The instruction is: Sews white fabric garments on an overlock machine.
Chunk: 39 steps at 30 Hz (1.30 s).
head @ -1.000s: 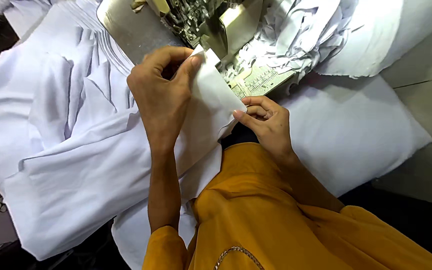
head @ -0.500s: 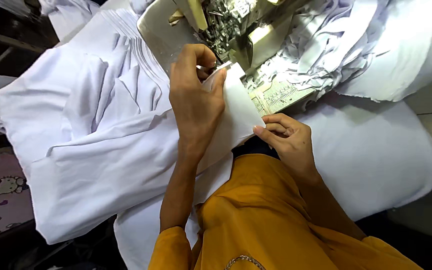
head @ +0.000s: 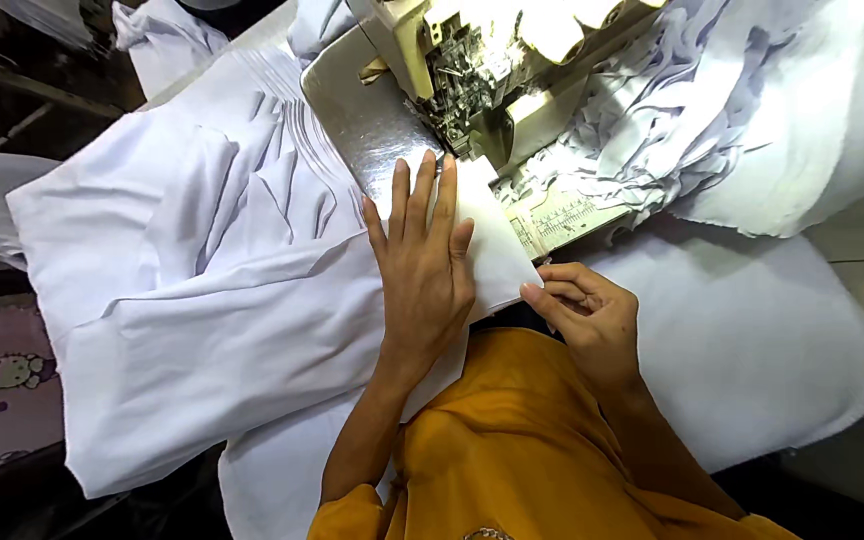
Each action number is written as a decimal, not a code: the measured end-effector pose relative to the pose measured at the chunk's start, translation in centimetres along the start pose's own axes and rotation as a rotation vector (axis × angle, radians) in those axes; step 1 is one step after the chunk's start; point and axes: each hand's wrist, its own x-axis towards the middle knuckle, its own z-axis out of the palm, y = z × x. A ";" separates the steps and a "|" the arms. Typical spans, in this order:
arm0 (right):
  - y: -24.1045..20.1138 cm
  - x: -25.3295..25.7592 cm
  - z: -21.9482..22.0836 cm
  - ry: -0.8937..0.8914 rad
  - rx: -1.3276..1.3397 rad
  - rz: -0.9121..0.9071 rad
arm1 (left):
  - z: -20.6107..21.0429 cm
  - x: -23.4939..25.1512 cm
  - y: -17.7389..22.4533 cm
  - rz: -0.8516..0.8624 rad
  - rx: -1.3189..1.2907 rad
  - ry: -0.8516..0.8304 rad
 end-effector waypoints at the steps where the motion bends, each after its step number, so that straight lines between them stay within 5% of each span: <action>1: 0.0 0.1 0.0 0.001 0.006 -0.001 | 0.2 0.1 0.0 -0.001 0.003 -0.002; 39: 0.6 1.7 -0.3 -0.010 0.061 -0.058 | 0.7 0.9 -0.3 0.061 0.059 0.053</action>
